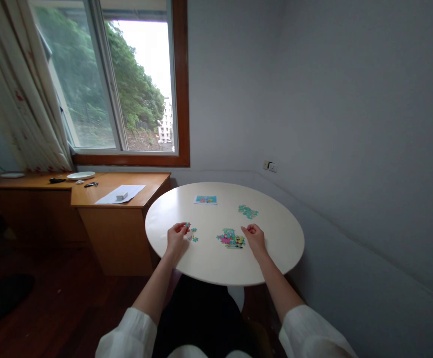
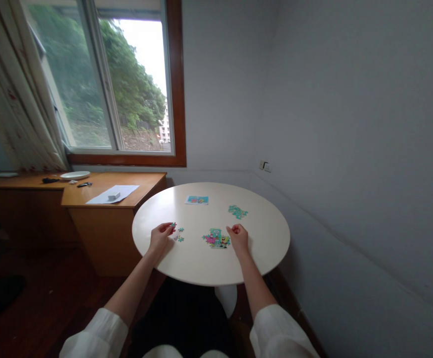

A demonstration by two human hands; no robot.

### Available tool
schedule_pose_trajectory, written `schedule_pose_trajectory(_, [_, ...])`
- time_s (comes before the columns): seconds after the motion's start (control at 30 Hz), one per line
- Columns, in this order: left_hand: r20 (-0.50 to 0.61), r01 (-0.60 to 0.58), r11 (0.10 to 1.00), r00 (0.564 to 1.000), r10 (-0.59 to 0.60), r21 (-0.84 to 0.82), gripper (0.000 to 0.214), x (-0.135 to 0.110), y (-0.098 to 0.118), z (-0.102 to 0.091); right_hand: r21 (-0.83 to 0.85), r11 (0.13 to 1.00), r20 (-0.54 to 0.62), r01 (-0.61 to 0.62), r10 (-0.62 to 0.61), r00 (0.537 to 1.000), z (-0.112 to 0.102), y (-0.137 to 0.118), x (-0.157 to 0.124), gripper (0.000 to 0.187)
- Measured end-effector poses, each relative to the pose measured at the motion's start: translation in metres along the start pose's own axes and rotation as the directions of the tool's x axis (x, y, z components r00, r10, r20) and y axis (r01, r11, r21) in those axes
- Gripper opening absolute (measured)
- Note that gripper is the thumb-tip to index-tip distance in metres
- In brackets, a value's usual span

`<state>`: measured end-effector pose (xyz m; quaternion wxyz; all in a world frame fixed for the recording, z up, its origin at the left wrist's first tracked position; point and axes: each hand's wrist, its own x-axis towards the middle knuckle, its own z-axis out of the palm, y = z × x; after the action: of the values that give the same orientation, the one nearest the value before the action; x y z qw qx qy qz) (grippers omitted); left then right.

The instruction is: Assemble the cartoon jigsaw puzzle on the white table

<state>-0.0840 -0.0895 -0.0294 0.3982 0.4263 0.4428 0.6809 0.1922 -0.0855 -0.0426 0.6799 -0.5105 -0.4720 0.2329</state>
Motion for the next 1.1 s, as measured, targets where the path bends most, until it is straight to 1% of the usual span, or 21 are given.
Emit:
schedule_pose_trajectory(0.2, [0.000, 0.009, 1.000, 1.000, -0.009, -0.006, 0.032, 0.0026, -0.0041, -0.0003, 0.033, 0.998, -0.034, -0.049, 0.050, 0.998, 0.0010, -0.0021, 0.0000, 0.039])
schedule_pose_trajectory(0.4, [-0.006, 0.001, 1.000, 1.000, -0.001, -0.021, 0.028, 0.0023, -0.0043, -0.0006, 0.025, 0.996, -0.012, -0.085, 0.085, 0.996, 0.0006, -0.0024, 0.0013, 0.035])
schedule_pose_trajectory(0.53, [-0.005, 0.003, 1.000, 1.000, -0.003, -0.029, 0.025, 0.0013, -0.0029, -0.0005, 0.006, 0.995, -0.008, -0.098, 0.098, 0.995, 0.0002, -0.0029, 0.0013, 0.028])
schedule_pose_trajectory(0.73, [0.001, 0.007, 1.000, 1.000, -0.007, -0.029, 0.024, 0.0011, -0.0028, -0.0005, -0.051, 0.996, -0.029, -0.071, 0.070, 0.997, -0.0004, 0.0004, 0.0000, 0.020])
schedule_pose_trajectory(0.9, [0.000, 0.014, 1.000, 1.000, -0.014, -0.023, 0.023, -0.0001, -0.0011, -0.0005, -0.142, 0.990, -0.025, -0.022, 0.019, 1.000, -0.0018, 0.0029, -0.0005, 0.022])
schedule_pose_trajectory(1.1, [0.012, -0.015, 1.000, 1.000, 0.015, 0.026, 0.024, 0.0000, -0.0003, 0.0022, -0.164, 0.985, 0.002, 0.051, -0.051, 0.999, -0.0019, 0.0002, -0.0016, 0.023])
